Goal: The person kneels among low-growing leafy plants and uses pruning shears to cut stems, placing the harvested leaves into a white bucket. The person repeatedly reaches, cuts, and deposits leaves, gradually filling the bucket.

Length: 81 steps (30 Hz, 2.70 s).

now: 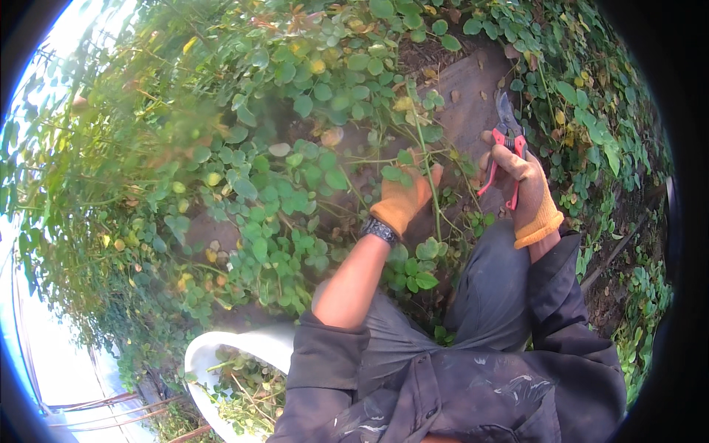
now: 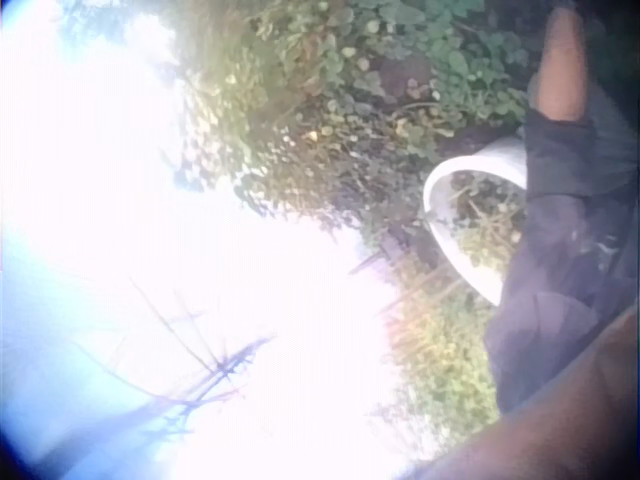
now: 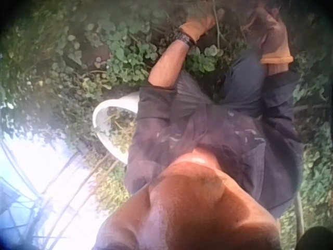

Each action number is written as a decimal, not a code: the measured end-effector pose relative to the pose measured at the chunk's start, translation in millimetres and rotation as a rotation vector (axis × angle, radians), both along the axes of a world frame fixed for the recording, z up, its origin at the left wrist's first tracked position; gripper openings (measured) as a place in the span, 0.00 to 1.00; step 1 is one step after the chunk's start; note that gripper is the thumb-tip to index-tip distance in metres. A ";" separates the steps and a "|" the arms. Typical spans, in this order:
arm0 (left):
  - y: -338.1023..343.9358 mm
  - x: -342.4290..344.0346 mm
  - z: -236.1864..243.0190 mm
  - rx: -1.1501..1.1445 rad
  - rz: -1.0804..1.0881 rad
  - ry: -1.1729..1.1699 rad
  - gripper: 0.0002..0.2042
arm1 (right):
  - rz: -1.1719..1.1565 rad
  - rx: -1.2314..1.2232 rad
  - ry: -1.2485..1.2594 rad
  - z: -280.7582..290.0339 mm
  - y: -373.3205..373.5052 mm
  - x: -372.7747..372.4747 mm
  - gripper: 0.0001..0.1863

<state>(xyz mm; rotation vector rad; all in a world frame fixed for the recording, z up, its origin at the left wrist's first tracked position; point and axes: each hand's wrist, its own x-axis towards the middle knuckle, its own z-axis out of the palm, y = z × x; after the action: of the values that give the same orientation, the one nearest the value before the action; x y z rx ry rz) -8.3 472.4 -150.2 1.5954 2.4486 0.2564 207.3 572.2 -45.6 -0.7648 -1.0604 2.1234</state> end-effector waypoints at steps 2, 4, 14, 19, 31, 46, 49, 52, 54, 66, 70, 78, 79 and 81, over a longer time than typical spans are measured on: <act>-8.2 -4.2 18.5 -0.072 -0.123 0.014 0.29 | -0.003 0.012 0.010 -3.3 1.4 0.6 0.22; -17.9 -8.9 40.3 -0.170 -0.037 -0.102 0.33 | -0.013 -0.001 0.010 -6.0 2.4 0.9 0.23; -98.6 12.9 84.6 -0.004 0.212 -0.386 0.17 | -0.018 -0.023 0.009 -10.5 4.1 4.9 0.23; -119.7 10.0 126.8 0.002 0.129 -0.596 0.19 | -0.043 -0.040 -0.003 -13.5 7.4 5.8 0.26; -109.5 22.4 127.9 0.874 0.306 -1.085 0.21 | -0.065 -0.012 0.081 -10.6 4.0 7.8 0.31; -85.3 -2.0 79.1 0.446 0.196 -0.101 0.23 | 0.025 0.089 0.000 -13.0 4.8 5.8 0.32; -97.3 -4.3 84.5 0.340 0.232 -0.127 0.19 | 0.019 0.109 -0.017 -13.5 5.6 7.1 0.31; -93.7 -2.8 83.4 0.254 0.295 -0.122 0.14 | 0.012 0.103 -0.017 -11.1 3.8 7.0 0.29; -81.5 -0.2 79.6 0.235 0.272 0.019 0.13 | 0.004 0.102 -0.024 -9.0 1.8 6.8 0.28; -70.0 -5.3 81.2 -0.162 0.310 0.093 0.11 | 0.018 0.095 -0.024 -4.1 -0.1 9.2 0.30; -80.5 -9.3 81.6 -0.185 0.194 0.151 0.07 | 0.003 0.120 -0.066 0.0 -2.6 8.1 0.30; -84.9 -23.4 65.7 -0.237 0.224 0.020 0.07 | 0.028 0.109 -0.045 -1.7 -2.2 9.4 0.30; -76.9 -22.0 56.7 -0.204 0.242 0.045 0.08 | 0.046 0.129 -0.019 -2.7 -1.9 8.8 0.30; -62.5 -14.0 35.5 -0.116 0.265 0.135 0.07 | 0.034 0.122 -0.038 -4.0 -1.4 7.6 0.29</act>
<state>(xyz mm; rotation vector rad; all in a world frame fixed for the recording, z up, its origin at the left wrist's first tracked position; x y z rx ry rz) -22.3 409.9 -114.8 1.2796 2.7223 0.0452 214.9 570.7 -49.6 -0.7355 -1.2191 2.0581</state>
